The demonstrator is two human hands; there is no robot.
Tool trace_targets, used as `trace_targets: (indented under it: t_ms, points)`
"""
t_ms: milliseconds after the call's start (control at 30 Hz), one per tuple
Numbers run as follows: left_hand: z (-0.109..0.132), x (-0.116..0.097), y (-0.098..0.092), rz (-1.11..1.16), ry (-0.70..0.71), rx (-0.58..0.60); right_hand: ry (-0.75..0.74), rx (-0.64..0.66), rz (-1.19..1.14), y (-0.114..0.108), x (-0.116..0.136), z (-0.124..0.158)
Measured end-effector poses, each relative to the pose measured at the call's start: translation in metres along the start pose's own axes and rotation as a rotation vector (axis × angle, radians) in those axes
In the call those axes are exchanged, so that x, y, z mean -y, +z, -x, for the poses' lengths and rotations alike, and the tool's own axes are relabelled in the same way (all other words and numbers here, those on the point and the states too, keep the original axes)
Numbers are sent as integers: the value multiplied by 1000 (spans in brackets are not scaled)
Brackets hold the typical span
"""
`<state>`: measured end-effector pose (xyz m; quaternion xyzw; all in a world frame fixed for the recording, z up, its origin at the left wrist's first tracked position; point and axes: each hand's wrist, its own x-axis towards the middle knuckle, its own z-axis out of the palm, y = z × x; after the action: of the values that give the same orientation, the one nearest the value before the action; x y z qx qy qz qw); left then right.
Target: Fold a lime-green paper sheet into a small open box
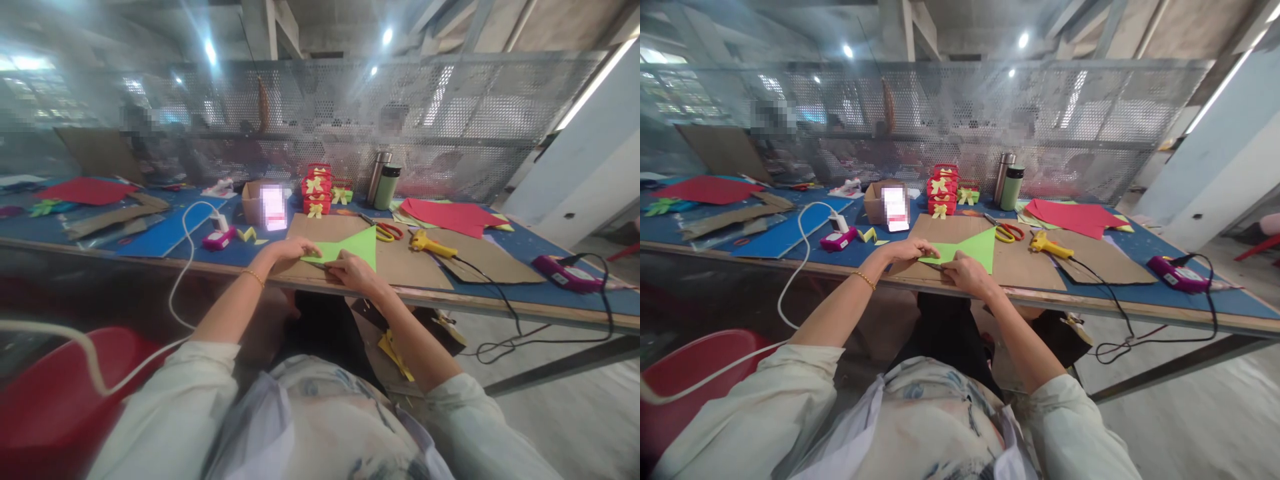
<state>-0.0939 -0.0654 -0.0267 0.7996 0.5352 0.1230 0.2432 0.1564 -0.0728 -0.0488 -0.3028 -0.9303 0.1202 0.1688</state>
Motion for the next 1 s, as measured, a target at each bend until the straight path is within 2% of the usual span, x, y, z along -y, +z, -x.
trace_targets:
  t_ms: [367,500,600,700,800,900,1000]
  points:
    - [3,-5,-1,-60,10,5,-75,-38,-88,4,-5,11]
    - [9,-15,-4,-80,-19,22,-159,-98,-164,7,-14,27]
    - [13,-20,-4,-57,-34,-1,-179,-203,-217,0,-32,47]
    - [13,-17,1,-39,-76,-51,-96,-390,-167,-15,-65,64]
    - [12,-10,10,-11,-76,-166,114,-507,11,-27,-101,72]
    - [12,-3,17,43,-45,-255,315,-476,235,-30,-124,73]
    - [12,2,23,88,-41,-313,391,-435,392,-23,-131,72]
